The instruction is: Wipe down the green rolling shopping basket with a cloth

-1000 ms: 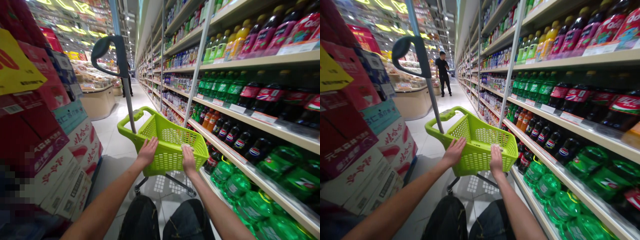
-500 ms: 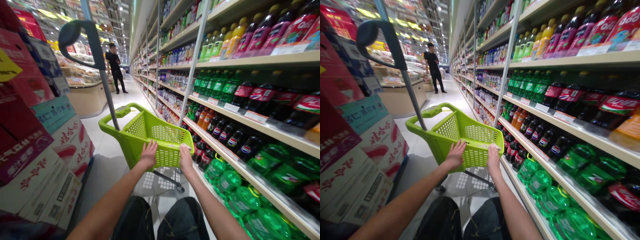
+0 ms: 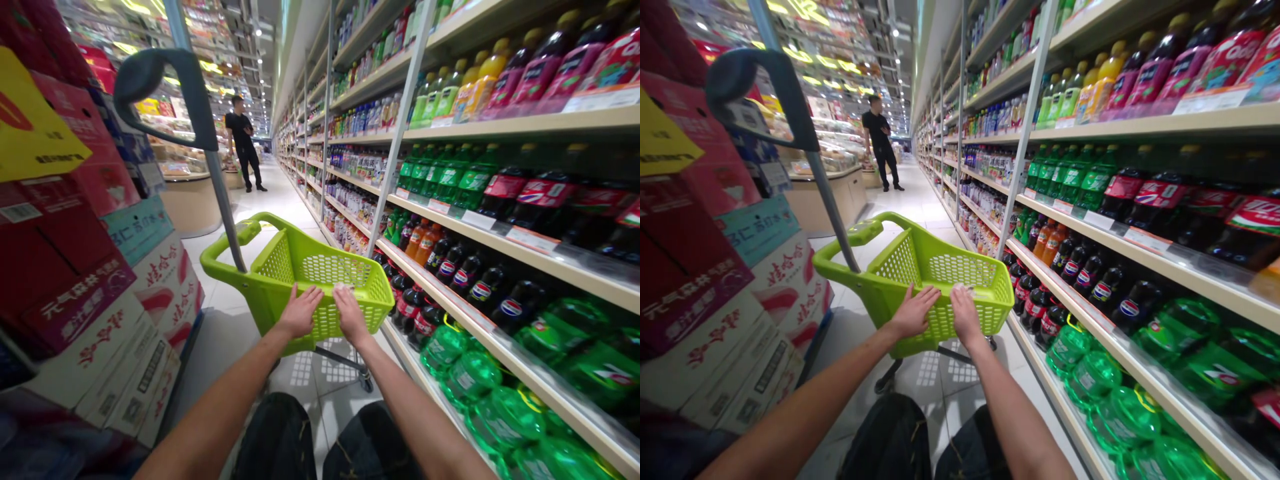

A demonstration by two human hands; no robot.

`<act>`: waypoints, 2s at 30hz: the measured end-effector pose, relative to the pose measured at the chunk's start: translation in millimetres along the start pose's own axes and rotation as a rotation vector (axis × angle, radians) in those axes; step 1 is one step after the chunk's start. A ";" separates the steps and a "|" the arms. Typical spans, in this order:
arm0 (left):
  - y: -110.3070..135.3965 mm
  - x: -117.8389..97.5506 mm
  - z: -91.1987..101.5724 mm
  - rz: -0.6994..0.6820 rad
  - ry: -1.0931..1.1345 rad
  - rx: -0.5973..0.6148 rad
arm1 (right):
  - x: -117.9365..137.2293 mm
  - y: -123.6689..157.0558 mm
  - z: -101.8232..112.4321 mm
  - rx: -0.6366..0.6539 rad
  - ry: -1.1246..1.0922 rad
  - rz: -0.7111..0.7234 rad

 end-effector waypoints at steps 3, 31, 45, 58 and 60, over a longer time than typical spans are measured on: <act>7.5 12.6 5.2 0.017 -0.066 -0.037 | -32.1 13.2 21.1 -0.029 0.077 -0.141; 59.1 127.5 62.4 0.476 -0.171 -0.194 | 140.4 -118.7 -57.7 -0.013 -0.330 0.114; 36.7 125.2 63.5 0.668 0.083 -0.036 | 21.9 -59.9 -6.7 0.200 -0.066 -0.220; -23.7 -2.9 7.2 1.039 1.085 -0.075 | -12.2 -37.4 28.9 0.147 -0.308 -0.382; -21.2 13.8 7.1 1.026 0.973 -0.094 | -33.7 -14.5 38.7 0.208 -0.213 -0.346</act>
Point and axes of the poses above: each hand's wrist, its own y-axis away from the middle knuckle, its own z-axis out of the back of the hand, x = y × z, the point moved 2 cm from there along -y, towards the middle knuckle, and after that the axes turned 2 degrees about -y, right-handed, at the moved point
